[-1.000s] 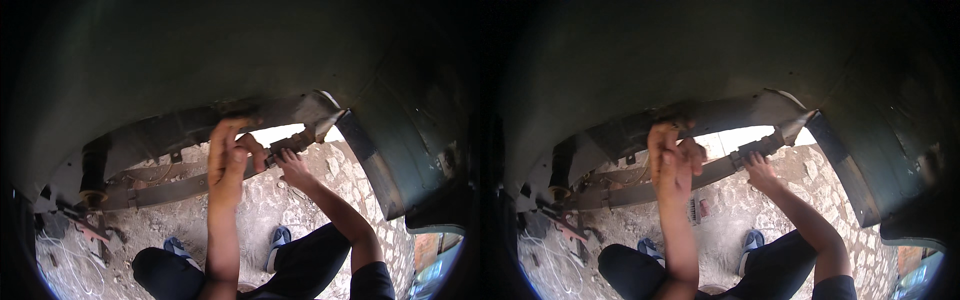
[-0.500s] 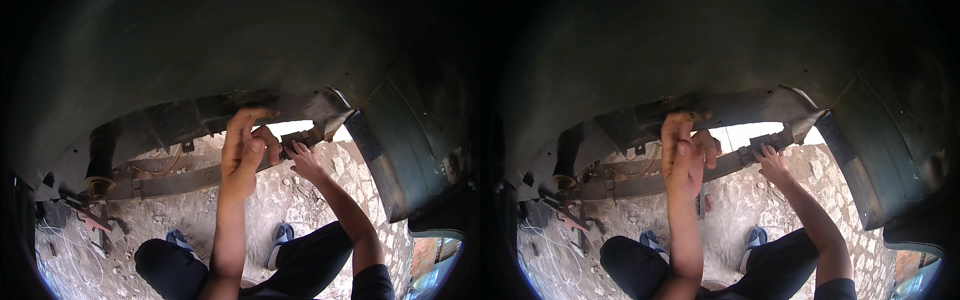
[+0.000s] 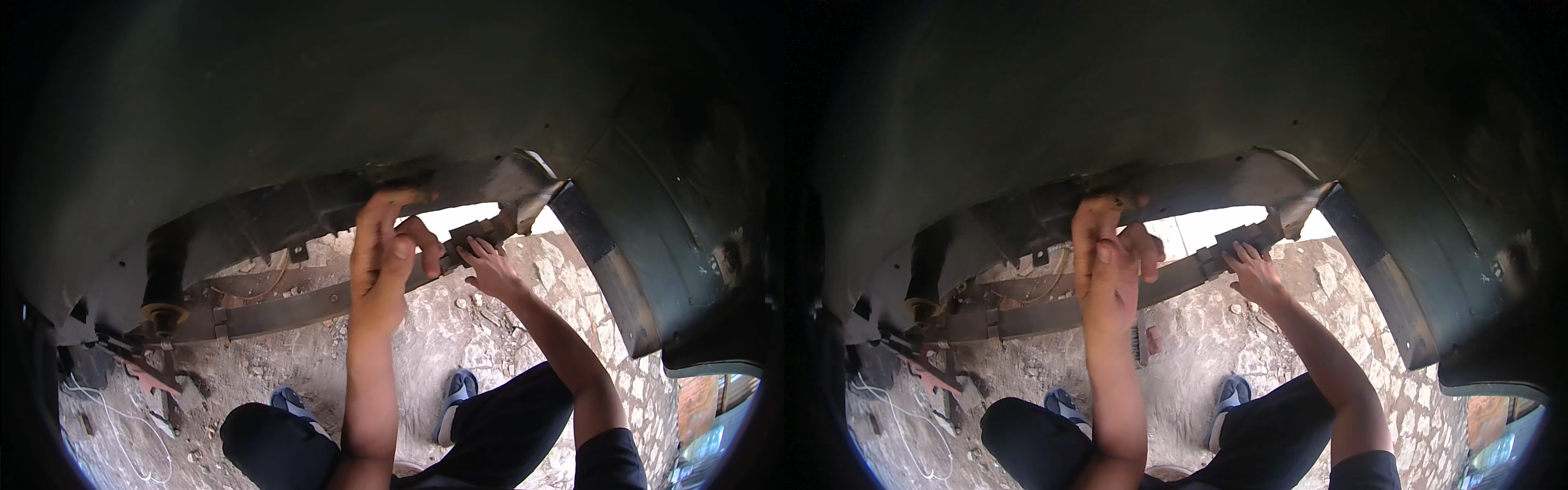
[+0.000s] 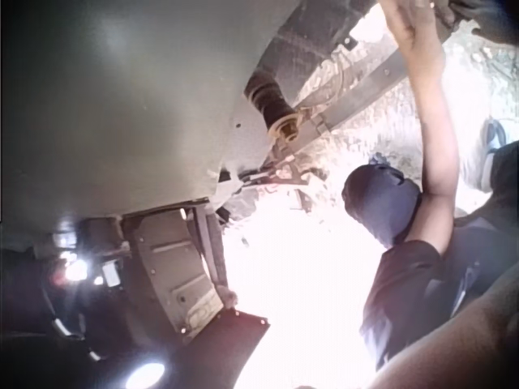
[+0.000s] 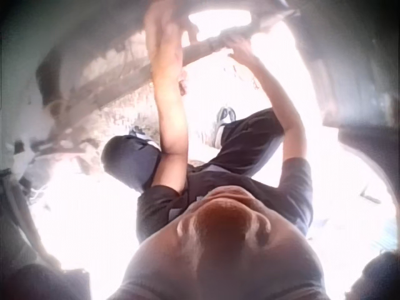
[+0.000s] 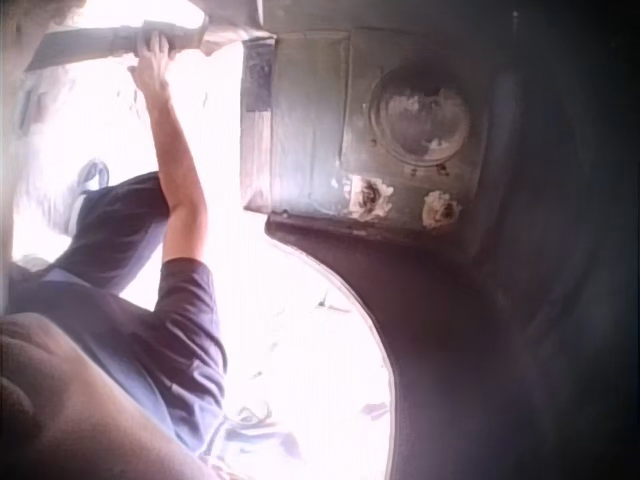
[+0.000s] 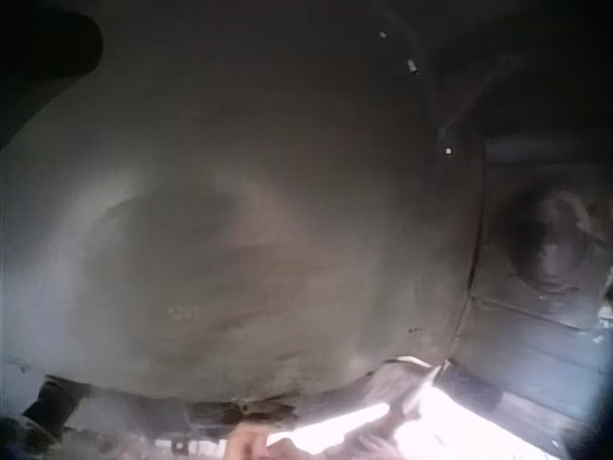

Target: The person crouches under a vehicle and uses a small metal tool to scrape or adjust a metal bracket on the undercarriage. They repeatedly rub the tool against the bracket and surrounding area, occasionally repositioning their hands to reach different spots.

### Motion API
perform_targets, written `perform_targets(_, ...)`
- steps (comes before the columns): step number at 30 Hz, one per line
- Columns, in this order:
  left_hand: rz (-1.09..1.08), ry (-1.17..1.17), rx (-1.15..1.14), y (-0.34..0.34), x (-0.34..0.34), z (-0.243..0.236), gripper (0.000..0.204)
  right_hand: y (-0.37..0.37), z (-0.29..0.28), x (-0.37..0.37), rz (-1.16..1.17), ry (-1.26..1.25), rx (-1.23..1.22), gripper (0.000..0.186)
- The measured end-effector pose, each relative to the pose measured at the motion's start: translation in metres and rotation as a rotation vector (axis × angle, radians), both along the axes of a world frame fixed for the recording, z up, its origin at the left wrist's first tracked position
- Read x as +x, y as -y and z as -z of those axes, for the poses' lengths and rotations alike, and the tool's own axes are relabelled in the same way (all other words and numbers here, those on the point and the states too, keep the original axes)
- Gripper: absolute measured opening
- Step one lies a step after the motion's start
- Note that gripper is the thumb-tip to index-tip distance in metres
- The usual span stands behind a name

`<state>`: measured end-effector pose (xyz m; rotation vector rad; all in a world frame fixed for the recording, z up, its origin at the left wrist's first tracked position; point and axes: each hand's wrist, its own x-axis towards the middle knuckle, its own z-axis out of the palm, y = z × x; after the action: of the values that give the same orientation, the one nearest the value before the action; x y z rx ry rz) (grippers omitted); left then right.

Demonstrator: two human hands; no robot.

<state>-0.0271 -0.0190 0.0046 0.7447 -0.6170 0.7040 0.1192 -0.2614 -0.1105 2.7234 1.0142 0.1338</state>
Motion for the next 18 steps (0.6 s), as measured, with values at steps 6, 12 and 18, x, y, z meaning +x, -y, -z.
perform_targets(6,-0.049,-0.036,0.041,-0.003,-0.001,0.0,0.054,-0.007,-0.003,-0.011,0.047,-0.09,0.001,0.072)
perform_targets(12,-0.076,-0.05,0.061,-0.005,-0.002,-0.001,0.055,-0.019,-0.012,-0.022,0.088,-0.131,-0.08,0.072)
perform_targets(18,-0.064,-0.048,0.038,-0.001,-0.002,-0.002,0.056,0.001,0.006,-0.003,0.053,0.005,0.013,0.071)
